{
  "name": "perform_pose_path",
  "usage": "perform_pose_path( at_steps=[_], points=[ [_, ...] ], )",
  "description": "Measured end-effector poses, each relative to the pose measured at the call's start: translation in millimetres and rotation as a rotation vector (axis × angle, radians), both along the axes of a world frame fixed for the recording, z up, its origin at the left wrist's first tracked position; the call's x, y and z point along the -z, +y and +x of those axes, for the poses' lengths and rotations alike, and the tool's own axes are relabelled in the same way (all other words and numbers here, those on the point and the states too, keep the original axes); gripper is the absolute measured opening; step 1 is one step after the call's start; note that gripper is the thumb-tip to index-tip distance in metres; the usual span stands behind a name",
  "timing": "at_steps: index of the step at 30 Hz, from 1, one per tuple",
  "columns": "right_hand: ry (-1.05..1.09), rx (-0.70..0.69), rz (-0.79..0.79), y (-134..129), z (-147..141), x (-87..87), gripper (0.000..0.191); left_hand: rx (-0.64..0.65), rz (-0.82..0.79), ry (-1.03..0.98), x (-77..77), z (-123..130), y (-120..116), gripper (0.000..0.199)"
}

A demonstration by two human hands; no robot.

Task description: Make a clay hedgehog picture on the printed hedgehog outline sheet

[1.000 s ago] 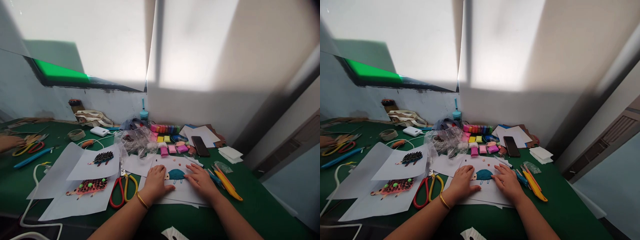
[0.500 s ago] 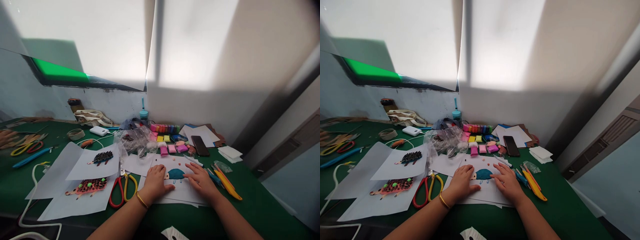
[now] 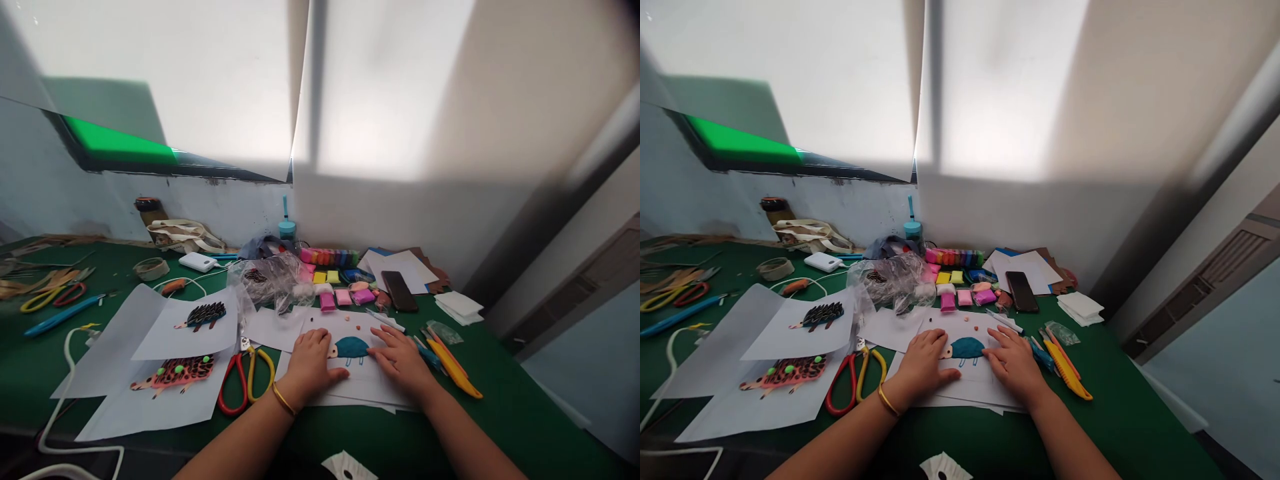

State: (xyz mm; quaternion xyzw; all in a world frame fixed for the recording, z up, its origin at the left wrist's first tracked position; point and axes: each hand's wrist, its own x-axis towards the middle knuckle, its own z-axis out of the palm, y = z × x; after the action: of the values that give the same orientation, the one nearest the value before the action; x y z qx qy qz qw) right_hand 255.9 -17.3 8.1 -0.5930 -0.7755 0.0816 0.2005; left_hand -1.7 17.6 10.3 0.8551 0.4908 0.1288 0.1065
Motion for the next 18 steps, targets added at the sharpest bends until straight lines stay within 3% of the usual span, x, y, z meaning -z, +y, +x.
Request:
perform_pose_path(
  at_steps=[18],
  points=[
    [0.004, 0.006, -0.050, 6.4, -1.0, 3.8, 0.037, 0.003, 0.017, 0.006, 2.4, -0.9, 0.5, 0.083]
  ],
)
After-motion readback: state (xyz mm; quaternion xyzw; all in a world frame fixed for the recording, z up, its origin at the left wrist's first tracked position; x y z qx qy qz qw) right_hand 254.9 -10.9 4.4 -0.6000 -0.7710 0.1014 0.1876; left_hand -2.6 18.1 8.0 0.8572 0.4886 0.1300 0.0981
